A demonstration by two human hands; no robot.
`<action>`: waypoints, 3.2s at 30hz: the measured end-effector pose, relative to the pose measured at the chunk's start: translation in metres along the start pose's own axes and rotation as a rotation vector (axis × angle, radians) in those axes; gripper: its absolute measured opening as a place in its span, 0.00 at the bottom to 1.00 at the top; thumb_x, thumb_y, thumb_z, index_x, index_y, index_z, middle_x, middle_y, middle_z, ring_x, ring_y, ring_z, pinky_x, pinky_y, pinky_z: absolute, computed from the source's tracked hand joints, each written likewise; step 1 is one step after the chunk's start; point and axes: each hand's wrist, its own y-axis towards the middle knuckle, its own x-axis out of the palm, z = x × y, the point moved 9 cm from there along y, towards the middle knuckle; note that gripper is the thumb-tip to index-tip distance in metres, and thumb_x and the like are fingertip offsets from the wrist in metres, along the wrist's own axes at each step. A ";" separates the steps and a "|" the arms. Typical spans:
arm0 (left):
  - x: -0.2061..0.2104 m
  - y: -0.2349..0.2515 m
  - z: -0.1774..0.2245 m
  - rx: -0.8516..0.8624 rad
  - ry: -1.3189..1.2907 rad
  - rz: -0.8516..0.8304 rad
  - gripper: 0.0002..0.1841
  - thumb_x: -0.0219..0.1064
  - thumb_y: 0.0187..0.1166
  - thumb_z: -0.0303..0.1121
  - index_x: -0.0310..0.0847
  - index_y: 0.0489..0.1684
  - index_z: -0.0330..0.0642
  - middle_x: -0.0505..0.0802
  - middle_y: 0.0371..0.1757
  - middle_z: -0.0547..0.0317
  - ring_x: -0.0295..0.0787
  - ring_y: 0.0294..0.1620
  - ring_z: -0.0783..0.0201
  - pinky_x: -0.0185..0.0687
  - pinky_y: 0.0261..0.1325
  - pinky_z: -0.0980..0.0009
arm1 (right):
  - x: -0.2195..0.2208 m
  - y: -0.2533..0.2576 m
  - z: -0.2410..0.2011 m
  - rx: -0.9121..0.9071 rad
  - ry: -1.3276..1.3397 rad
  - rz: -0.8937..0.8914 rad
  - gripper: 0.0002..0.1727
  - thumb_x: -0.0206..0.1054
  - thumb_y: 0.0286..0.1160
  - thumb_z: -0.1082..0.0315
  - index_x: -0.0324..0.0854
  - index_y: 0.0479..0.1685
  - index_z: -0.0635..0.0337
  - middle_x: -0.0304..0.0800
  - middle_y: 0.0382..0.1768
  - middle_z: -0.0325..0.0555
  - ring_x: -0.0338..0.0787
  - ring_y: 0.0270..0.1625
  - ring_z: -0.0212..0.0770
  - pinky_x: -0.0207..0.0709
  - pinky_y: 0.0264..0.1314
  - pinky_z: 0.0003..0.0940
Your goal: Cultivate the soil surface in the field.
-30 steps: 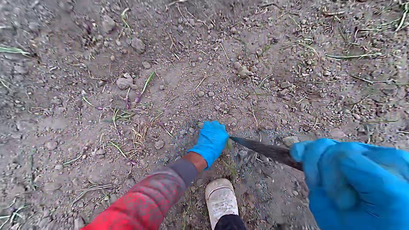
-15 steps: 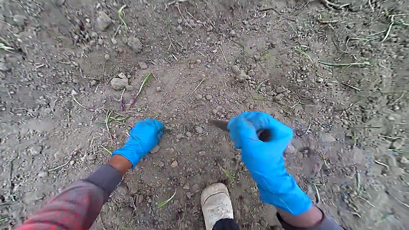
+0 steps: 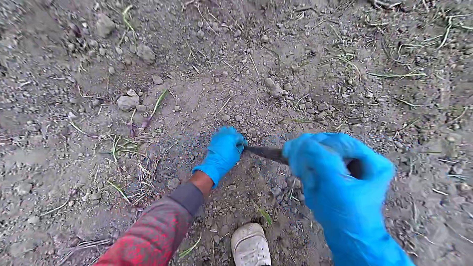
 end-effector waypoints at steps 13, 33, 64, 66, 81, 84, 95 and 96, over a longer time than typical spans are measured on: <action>-0.168 -0.037 -0.186 -0.825 0.436 0.238 0.18 0.66 0.82 0.41 0.86 0.55 0.32 0.89 0.62 0.28 0.86 0.65 0.28 0.78 0.61 0.25 | -0.002 0.026 -0.020 -0.088 -0.058 -0.040 0.16 0.70 0.73 0.67 0.74 0.16 0.47 0.79 0.15 0.36 0.78 0.14 0.37 0.76 0.17 0.37; -0.066 0.042 -0.051 -0.255 -0.345 0.214 0.07 0.74 0.77 0.32 0.94 0.48 0.49 0.97 0.48 0.60 0.93 0.53 0.63 0.88 0.61 0.55 | 0.057 0.067 0.085 -0.004 0.007 0.029 0.12 0.68 0.76 0.72 0.78 0.23 0.51 0.84 0.21 0.34 0.82 0.21 0.31 0.79 0.24 0.28; -0.184 -0.175 -0.176 -0.495 0.021 0.312 0.08 0.69 0.79 0.28 0.90 0.51 0.44 0.94 0.48 0.49 0.91 0.47 0.53 0.84 0.55 0.45 | 0.025 0.058 0.129 0.016 -0.173 -0.108 0.11 0.68 0.73 0.69 0.73 0.27 0.41 0.84 0.23 0.22 0.87 0.27 0.27 0.86 0.36 0.33; -0.165 -0.162 -0.171 -0.507 0.023 0.297 0.10 0.68 0.80 0.29 0.90 0.54 0.43 0.92 0.55 0.47 0.90 0.54 0.50 0.83 0.60 0.44 | 0.026 0.056 0.127 0.033 -0.183 -0.101 0.12 0.68 0.73 0.69 0.72 0.27 0.41 0.84 0.23 0.21 0.86 0.27 0.25 0.85 0.35 0.30; -0.182 -0.184 -0.112 -0.533 0.264 0.341 0.17 0.65 0.86 0.41 0.88 0.63 0.41 0.89 0.64 0.42 0.89 0.62 0.42 0.82 0.64 0.37 | 0.017 0.051 0.133 0.065 -0.116 -0.025 0.11 0.67 0.78 0.67 0.75 0.27 0.49 0.86 0.23 0.27 0.87 0.27 0.27 0.85 0.36 0.30; -0.222 -0.309 -0.113 -0.622 0.323 0.352 0.15 0.66 0.87 0.38 0.88 0.58 0.36 0.89 0.57 0.38 0.88 0.55 0.39 0.81 0.58 0.34 | 0.022 0.047 0.136 0.126 -0.148 -0.037 0.10 0.67 0.80 0.65 0.77 0.29 0.51 0.87 0.25 0.27 0.88 0.30 0.26 0.86 0.39 0.30; -0.136 -0.423 -0.144 -0.915 0.307 0.027 0.16 0.63 0.87 0.35 0.89 0.67 0.45 0.91 0.64 0.38 0.87 0.67 0.35 0.78 0.68 0.31 | 0.018 0.050 0.134 0.229 -0.393 -0.245 0.17 0.69 0.80 0.55 0.82 0.45 0.64 0.93 0.39 0.40 0.92 0.43 0.28 0.87 0.54 0.33; -0.128 -0.385 -0.151 -0.841 0.294 0.059 0.16 0.62 0.87 0.33 0.89 0.67 0.46 0.91 0.65 0.41 0.86 0.69 0.38 0.78 0.70 0.34 | 0.018 0.052 0.135 0.195 -0.414 -0.260 0.18 0.69 0.81 0.54 0.83 0.46 0.64 0.93 0.40 0.41 0.92 0.43 0.29 0.87 0.54 0.34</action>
